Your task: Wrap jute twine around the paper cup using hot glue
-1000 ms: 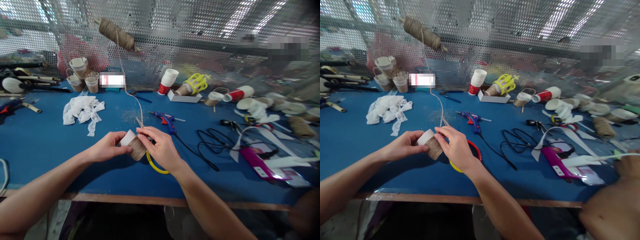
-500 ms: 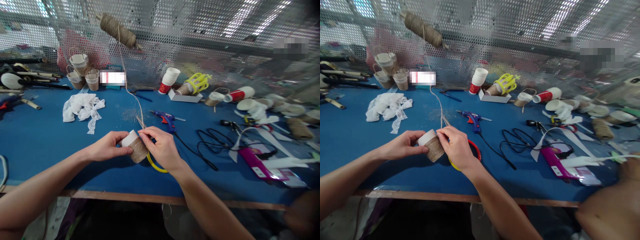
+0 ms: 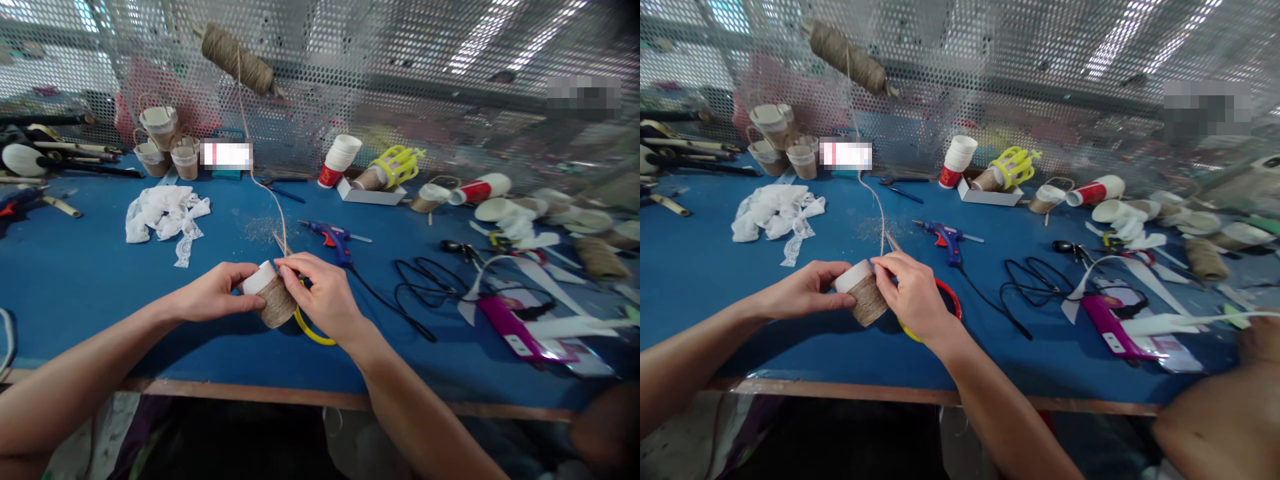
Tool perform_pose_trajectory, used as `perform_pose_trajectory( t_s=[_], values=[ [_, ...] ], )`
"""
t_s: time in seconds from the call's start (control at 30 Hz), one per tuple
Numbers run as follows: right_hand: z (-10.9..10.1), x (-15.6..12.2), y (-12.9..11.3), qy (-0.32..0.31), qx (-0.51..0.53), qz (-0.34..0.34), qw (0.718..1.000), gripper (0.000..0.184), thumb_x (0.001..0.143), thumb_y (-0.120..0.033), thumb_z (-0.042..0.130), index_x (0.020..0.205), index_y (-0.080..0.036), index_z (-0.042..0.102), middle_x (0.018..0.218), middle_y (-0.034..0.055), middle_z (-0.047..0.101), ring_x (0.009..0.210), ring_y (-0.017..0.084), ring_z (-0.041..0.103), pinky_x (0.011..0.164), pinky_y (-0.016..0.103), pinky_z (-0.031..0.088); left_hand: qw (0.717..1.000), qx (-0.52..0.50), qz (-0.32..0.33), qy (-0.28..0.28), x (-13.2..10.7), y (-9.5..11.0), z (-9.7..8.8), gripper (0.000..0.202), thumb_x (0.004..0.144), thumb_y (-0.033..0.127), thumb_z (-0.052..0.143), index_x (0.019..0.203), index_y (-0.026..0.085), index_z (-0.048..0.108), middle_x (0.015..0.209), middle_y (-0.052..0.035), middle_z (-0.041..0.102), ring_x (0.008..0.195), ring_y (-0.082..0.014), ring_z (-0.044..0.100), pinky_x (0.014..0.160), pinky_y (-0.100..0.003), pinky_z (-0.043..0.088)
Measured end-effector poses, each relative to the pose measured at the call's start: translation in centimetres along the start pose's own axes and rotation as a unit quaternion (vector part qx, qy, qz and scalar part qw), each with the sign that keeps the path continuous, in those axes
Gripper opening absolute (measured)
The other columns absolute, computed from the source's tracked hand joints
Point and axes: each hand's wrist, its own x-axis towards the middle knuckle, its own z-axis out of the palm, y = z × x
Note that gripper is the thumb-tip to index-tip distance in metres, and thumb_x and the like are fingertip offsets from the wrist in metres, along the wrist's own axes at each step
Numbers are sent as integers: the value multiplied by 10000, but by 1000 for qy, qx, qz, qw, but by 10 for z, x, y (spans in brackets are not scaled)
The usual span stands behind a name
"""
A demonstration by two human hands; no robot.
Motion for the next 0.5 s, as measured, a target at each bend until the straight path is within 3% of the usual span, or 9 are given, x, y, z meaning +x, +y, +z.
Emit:
perform_pose_trajectory(
  t_s=[0.17,0.37,0.5],
  values=[
    [0,0,-1,9,-6,-2,1000,169,827,-158,465,884,-162,624,840,47,653,773,134,604,715,277,497,1000,6,2,5,0,1,0,175,739,230,573,868,118,537,733,18,500,643,-97,444,602,-198,376],
    [-2,0,-2,-35,-6,11,999,214,857,-251,439,916,-150,618,886,72,648,811,148,601,741,297,491,1000,-6,11,14,-1,1,-1,185,744,225,571,888,113,536,734,16,496,647,-94,444,603,-199,373],
    [-4,0,-5,-83,-6,24,996,476,741,-452,571,1075,-113,564,1026,129,609,950,218,568,825,380,470,998,-12,15,56,-1,1,-1,178,737,239,589,842,105,537,703,21,487,625,-90,441,579,-195,364]
  ],
)
